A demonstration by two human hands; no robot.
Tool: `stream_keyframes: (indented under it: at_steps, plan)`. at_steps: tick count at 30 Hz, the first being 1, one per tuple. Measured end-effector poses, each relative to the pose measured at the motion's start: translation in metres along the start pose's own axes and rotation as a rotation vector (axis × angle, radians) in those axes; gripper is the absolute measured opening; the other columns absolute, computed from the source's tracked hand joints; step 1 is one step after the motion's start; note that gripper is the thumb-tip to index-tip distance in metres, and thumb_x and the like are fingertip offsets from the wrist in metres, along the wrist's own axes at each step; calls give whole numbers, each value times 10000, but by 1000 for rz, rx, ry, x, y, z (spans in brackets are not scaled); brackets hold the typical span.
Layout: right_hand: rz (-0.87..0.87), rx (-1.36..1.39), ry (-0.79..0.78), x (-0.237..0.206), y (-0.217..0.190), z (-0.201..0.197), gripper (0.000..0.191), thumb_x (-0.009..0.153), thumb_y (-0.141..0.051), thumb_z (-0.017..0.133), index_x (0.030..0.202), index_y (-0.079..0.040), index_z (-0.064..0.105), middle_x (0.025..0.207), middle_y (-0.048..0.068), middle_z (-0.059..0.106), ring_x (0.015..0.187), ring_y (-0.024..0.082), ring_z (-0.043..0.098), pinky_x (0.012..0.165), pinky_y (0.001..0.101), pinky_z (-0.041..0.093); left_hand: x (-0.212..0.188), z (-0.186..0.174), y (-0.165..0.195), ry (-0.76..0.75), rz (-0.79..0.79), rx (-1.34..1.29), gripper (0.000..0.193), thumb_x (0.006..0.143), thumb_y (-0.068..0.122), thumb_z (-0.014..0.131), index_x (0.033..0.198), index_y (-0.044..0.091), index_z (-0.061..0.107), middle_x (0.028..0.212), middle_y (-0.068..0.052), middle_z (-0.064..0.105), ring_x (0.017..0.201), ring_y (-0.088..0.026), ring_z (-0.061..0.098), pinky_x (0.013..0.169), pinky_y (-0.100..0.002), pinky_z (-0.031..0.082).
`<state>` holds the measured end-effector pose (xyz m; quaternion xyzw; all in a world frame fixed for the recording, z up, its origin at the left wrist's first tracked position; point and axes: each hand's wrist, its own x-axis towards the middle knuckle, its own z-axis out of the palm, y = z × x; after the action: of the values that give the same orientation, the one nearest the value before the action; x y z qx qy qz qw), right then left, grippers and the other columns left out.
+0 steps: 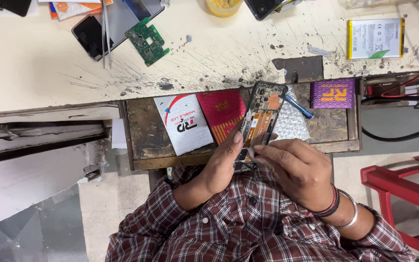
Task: The person holds a disassembled smartphone and works on its internals, peeling components and adhesive from the midframe by hand. They then use tweezers to pick at and clean the inside of the phone frame, working around its edges.
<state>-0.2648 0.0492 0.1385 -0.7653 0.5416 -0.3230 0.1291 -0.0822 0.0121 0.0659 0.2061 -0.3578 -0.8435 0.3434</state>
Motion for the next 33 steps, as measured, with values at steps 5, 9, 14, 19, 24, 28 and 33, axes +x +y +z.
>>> stream_keyframes:
  at_steps: [5,9,14,19,24,28,33]
  plan:
    - [1,87,-94,2,0,-7,431,755,-239,873,1145,-108,746,1019,77,747,852,206,747,680,320,586,4,1,3,-55,60,48,622,1186,428,228,1620,-5,331,1526,-169,530,1433,-254,526,1220,-403,433]
    - [0,110,-98,3,-5,-8,560,735,-300,878,1219,-82,700,1087,99,723,906,231,741,729,336,597,4,0,1,-6,77,143,624,1167,410,251,1654,21,234,1573,-174,474,1492,-255,436,1272,-381,323]
    - [-10,32,-85,4,-8,-3,506,737,-252,892,1188,-101,718,1075,110,715,890,247,734,713,346,591,4,-2,-3,-1,75,160,635,1161,396,252,1659,8,184,1651,-185,370,1560,-265,332,1297,-373,250]
    - [-28,-15,-3,0,-6,-2,299,807,-108,869,1078,-118,744,1019,61,727,855,208,743,708,330,589,4,-3,-4,1,89,180,646,1157,391,248,1666,9,138,1706,-172,278,1600,-249,253,1313,-371,215]
    - [7,-24,72,-5,-6,0,234,814,-46,833,1026,-101,749,1034,77,725,888,216,748,717,319,592,3,-2,-6,-4,95,213,632,1166,381,230,1666,2,156,1691,-187,315,1592,-261,286,1318,-382,230]
    - [-19,63,51,-9,2,-1,221,816,-10,806,1009,-100,750,1021,63,734,891,202,749,740,312,589,3,-5,-11,31,112,154,615,1168,351,245,1653,-24,198,1680,-189,336,1583,-243,296,1315,-368,228]
    - [36,189,35,-19,10,0,217,817,51,728,988,-82,741,1028,76,742,934,201,752,806,301,602,-1,-10,-27,61,55,1,575,1164,291,251,1632,-42,233,1666,-192,338,1554,-220,305,1288,-339,240]
